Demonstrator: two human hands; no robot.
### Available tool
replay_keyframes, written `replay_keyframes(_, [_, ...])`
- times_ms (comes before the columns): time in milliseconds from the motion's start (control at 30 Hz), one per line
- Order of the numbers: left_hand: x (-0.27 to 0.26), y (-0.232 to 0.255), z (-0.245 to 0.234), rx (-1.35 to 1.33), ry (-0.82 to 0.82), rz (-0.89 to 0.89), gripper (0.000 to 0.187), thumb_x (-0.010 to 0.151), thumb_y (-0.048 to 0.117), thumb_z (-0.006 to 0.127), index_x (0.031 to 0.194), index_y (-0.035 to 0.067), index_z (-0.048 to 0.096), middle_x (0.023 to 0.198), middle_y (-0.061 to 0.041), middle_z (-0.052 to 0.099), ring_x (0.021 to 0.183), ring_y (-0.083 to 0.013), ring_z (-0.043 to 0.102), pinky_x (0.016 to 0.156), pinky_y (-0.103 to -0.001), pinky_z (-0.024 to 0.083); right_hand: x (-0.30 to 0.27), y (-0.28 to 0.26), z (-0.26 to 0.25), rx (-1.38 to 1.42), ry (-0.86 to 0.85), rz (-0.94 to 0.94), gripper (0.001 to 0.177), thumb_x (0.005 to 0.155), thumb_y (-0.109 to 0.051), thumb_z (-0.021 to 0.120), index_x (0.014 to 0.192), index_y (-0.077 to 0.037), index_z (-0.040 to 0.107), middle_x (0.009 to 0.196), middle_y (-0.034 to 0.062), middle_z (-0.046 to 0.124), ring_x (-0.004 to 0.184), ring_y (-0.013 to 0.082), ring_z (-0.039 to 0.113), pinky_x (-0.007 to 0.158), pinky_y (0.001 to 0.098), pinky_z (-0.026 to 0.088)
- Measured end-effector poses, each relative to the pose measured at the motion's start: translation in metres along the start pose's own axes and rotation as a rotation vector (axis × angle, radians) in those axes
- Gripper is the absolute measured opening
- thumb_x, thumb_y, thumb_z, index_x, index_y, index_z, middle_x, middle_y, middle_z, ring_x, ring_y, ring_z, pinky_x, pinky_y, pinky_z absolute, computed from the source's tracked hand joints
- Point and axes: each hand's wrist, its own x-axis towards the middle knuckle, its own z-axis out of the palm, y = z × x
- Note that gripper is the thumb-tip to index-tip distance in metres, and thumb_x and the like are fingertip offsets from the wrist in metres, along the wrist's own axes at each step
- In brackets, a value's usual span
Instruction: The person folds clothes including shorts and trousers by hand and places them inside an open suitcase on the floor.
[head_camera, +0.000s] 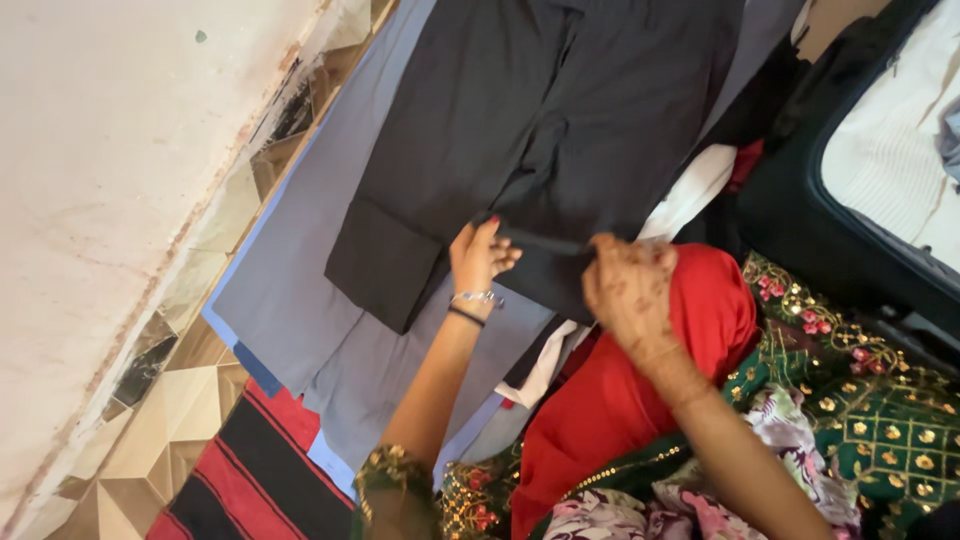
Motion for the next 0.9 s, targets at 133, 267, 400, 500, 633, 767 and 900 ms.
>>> replay_keyframes(133, [0.027, -0.007, 0.013, 0.007, -0.077, 0.001, 0.027, 0.097, 0.028, 0.063, 0.111, 0.005, 0.062, 0.091, -0.008, 0.069, 0.072, -0.0183, 0.072, 0.06, -0.029, 0.054, 0.018, 0.03, 0.018, -0.034, 0.026, 0.019, 0.035, 0.094, -0.018, 0.07, 0.128, -0.01, 0.067, 0.101, 0.0043, 0.071, 0.09, 0.0227, 0.066, 0.091, 0.0468, 0.042])
replay_keyframes(267, [0.016, -0.034, -0.034, 0.003, 0.212, 0.19, 0.022, 0.093, 0.018, 0.065, 0.112, 0.006, 0.064, 0.096, -0.009, 0.072, 0.073, -0.0184, 0.073, 0.06, -0.028, 0.056, 0.021, 0.025, 0.022, 0.063, 0.057, -0.052, 0.04, 0.087, -0.019, 0.07, 0.126, -0.014, 0.068, 0.129, 0.0064, 0.066, 0.12, 0.0257, 0.058, 0.099, 0.0473, 0.042])
replay_keyframes(400, [0.005, -0.089, -0.154, 0.112, 0.691, 0.524, 0.019, 0.095, 0.01, 0.07, 0.112, 0.004, 0.062, 0.101, -0.008, 0.066, 0.074, -0.0128, 0.066, 0.056, -0.027, 0.05, 0.022, 0.022, 0.027, 0.089, -0.082, -0.183, 0.039, 0.081, -0.03, 0.074, 0.118, -0.018, 0.072, 0.134, 0.0072, 0.063, 0.13, 0.0282, 0.051, 0.104, 0.0527, 0.038])
replay_keyframes(500, [0.024, -0.112, -0.239, 0.26, 0.893, 0.73, 0.03, 0.098, 0.01, 0.079, 0.116, -0.004, 0.059, 0.107, -0.012, 0.064, 0.096, -0.0162, 0.062, 0.084, -0.03, 0.053, 0.017, 0.019, 0.04, -0.008, -0.236, -0.192, 0.045, 0.078, -0.034, 0.075, 0.119, -0.016, 0.072, 0.134, 0.0079, 0.061, 0.133, 0.0297, 0.049, 0.105, 0.0546, 0.038])
replay_keyframes(633, [0.031, -0.091, -0.265, 0.101, 0.804, 0.245, 0.048, 0.092, 0.022, 0.079, 0.126, -0.003, 0.058, 0.107, -0.013, 0.067, 0.084, -0.0257, 0.055, 0.072, -0.04, 0.042, 0.009, 0.017, 0.049, -0.055, -0.267, -0.168, 0.049, 0.075, -0.036, 0.077, 0.12, -0.016, 0.071, 0.136, 0.0097, 0.061, 0.133, 0.0313, 0.048, 0.104, 0.0556, 0.037])
replay_keyframes(767, [0.032, -0.03, -0.237, -0.117, 0.576, 0.017, 0.053, 0.085, 0.018, 0.08, 0.128, -0.007, 0.061, 0.11, -0.012, 0.072, 0.097, -0.0246, 0.07, 0.083, -0.036, 0.057, 0.004, 0.023, 0.05, -0.008, -0.253, -0.169, 0.045, 0.076, -0.033, 0.077, 0.116, -0.014, 0.071, 0.134, 0.0093, 0.062, 0.132, 0.0294, 0.051, 0.102, 0.0534, 0.04])
replay_keyframes(900, [0.022, 0.022, -0.189, -0.311, 0.587, 0.176, 0.056, 0.08, 0.009, 0.077, 0.131, -0.006, 0.061, 0.114, -0.016, 0.071, 0.097, -0.03, 0.071, 0.081, -0.04, 0.059, 0.001, 0.024, 0.049, 0.05, -0.233, -0.134, 0.04, 0.076, -0.03, 0.077, 0.113, -0.013, 0.072, 0.131, 0.007, 0.064, 0.13, 0.0275, 0.053, 0.101, 0.0507, 0.045])
